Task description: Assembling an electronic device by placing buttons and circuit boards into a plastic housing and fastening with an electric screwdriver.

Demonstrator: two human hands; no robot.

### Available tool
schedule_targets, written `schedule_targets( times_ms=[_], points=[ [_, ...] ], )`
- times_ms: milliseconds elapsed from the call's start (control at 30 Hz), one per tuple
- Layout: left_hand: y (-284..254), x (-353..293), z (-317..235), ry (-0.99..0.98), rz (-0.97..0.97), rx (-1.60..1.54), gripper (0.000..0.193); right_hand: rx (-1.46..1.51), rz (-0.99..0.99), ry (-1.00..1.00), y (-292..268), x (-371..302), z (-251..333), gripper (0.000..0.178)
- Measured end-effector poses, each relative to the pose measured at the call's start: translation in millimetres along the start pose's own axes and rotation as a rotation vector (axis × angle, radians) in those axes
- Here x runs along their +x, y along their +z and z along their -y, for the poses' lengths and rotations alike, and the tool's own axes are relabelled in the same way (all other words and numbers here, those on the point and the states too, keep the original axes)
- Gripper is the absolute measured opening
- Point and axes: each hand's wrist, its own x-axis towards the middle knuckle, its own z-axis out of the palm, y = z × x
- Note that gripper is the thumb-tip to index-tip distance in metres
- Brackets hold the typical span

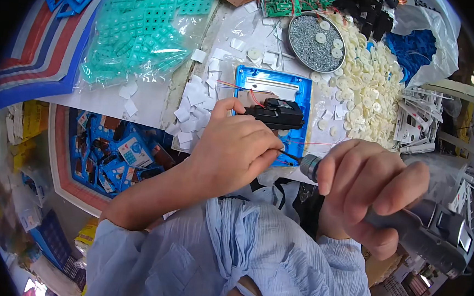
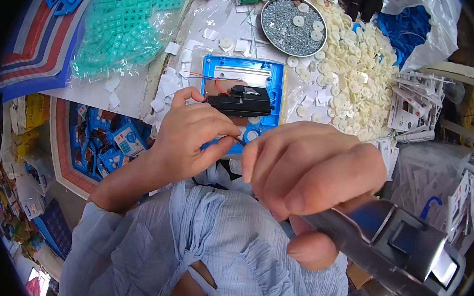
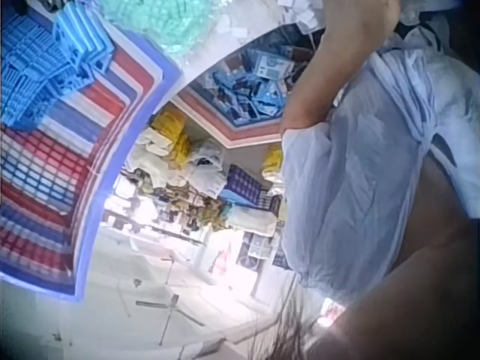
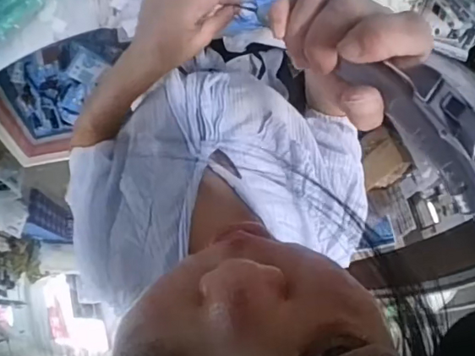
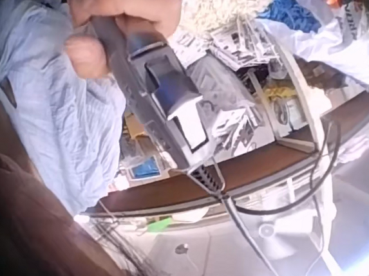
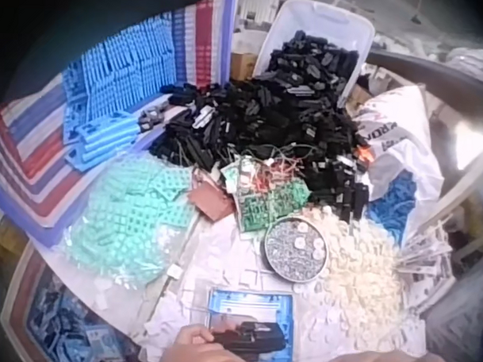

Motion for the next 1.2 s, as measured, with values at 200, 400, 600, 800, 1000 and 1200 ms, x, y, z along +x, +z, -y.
schedule_targets(
  times_ms=[200, 400, 600, 800, 1000, 1200],
  points=[
    [-2, -1, 2, 0.022, -0.049, 0.008, 0.021, -0.011, -0.009, 0.030, 1, 0, -3, 0.037],
    [-1, 0, 8, 0.127, -0.064, 0.094, 0.028, -0.022, -0.047, 0.043, 2, -1, -3, 0.036],
    [4, -10, 28, -0.041, -0.156, 0.193, 0.049, -0.071, -0.107, -0.007, -18, -4, -7, 0.031],
    [17, -19, 50, 0.001, -0.113, 0.306, 0.055, -0.101, -0.077, 0.016, -33, 5, -5, 0.032],
    [12, -13, 56, 0.015, -0.064, 0.209, 0.052, -0.132, -0.062, 0.017, -37, 13, -4, 0.032],
    [10, -9, 63, 0.068, -0.068, 0.205, 0.052, -0.148, -0.026, 0.067, -34, 24, -12, 0.033]
  ],
)
